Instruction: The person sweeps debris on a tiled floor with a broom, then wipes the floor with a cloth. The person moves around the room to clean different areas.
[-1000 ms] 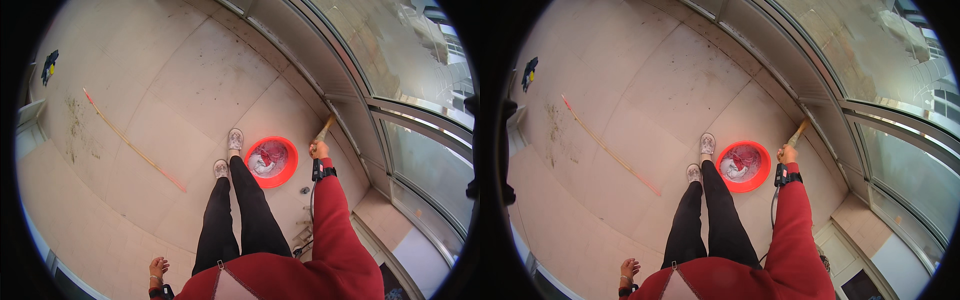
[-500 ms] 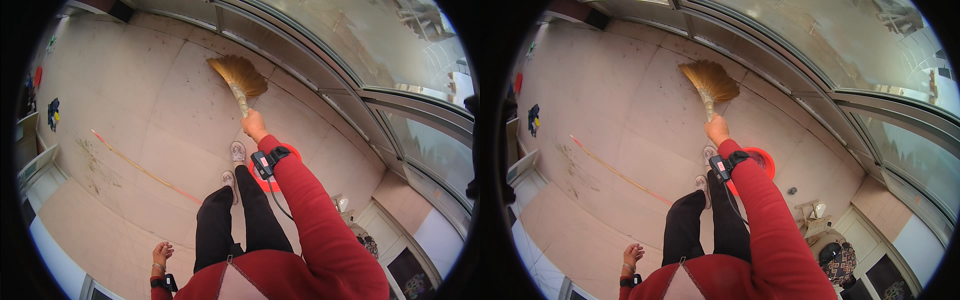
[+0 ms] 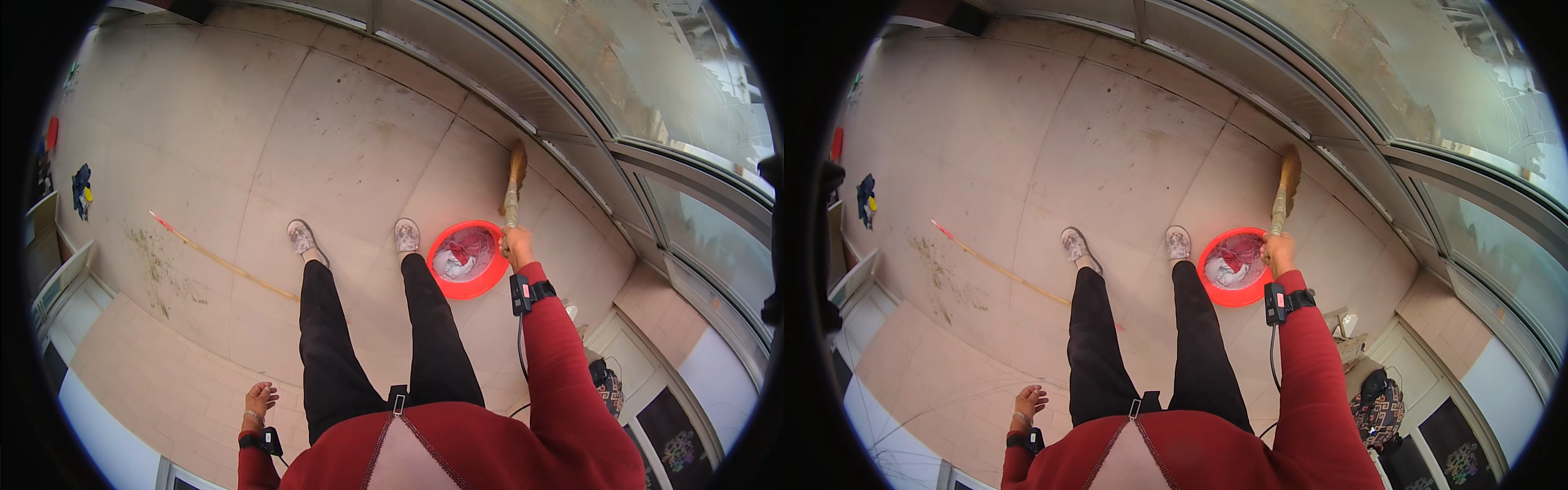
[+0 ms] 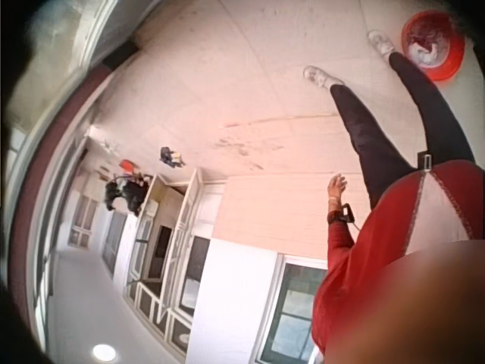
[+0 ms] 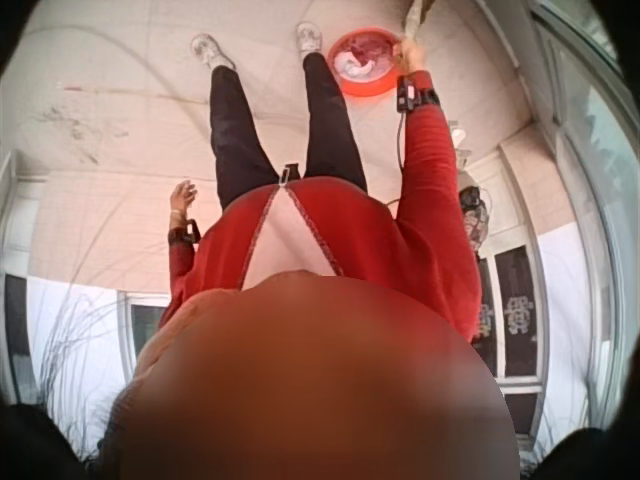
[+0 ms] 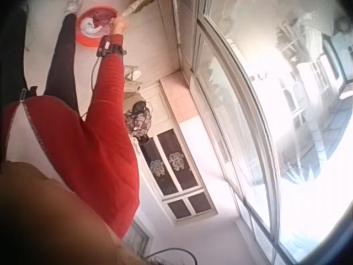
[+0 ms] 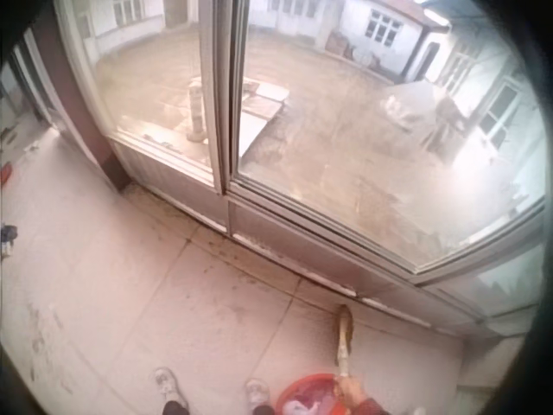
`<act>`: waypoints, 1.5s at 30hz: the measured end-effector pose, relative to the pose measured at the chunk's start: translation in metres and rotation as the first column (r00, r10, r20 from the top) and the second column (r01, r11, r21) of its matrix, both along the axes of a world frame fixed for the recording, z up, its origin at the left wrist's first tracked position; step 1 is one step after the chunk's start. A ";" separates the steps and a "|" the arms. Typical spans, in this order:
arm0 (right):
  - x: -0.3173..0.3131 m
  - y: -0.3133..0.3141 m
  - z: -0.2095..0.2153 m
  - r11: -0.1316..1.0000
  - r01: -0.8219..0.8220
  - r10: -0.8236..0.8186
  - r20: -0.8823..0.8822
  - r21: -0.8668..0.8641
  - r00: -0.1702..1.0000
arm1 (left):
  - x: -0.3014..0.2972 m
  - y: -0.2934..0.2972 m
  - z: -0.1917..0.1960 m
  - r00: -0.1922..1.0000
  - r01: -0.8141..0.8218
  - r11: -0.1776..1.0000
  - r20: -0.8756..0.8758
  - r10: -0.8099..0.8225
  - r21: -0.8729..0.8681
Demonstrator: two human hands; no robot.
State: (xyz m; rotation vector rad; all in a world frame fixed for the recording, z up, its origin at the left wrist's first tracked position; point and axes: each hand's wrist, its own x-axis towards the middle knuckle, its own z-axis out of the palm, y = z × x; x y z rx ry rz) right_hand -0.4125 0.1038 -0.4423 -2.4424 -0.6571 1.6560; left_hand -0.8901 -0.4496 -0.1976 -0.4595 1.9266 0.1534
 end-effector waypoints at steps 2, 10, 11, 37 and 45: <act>-0.054 0.004 -0.024 0.986 0.161 -0.165 -0.087 -0.050 0.983 | -0.031 0.002 -0.016 1.000 -0.015 0.995 -0.019 0.017 0.098; -0.396 -0.002 -0.005 0.979 -0.167 0.099 -0.447 -0.114 0.889 | -0.130 -0.017 -0.009 0.994 -0.053 0.989 -0.086 0.064 0.135; -0.422 -0.001 0.006 0.981 -0.178 0.123 -0.471 -0.074 0.874 | -0.140 -0.023 -0.003 0.992 -0.064 0.990 -0.099 0.077 0.126; -0.587 -0.175 0.006 0.948 0.126 -0.261 -0.484 -0.293 0.835 | -0.307 -0.148 -0.005 0.983 -0.149 0.972 -0.079 0.166 0.183; -0.571 -0.149 0.075 0.987 0.018 -0.114 -0.616 -0.160 0.779 | -0.311 -0.160 -0.009 0.993 -0.105 0.982 -0.028 0.111 0.159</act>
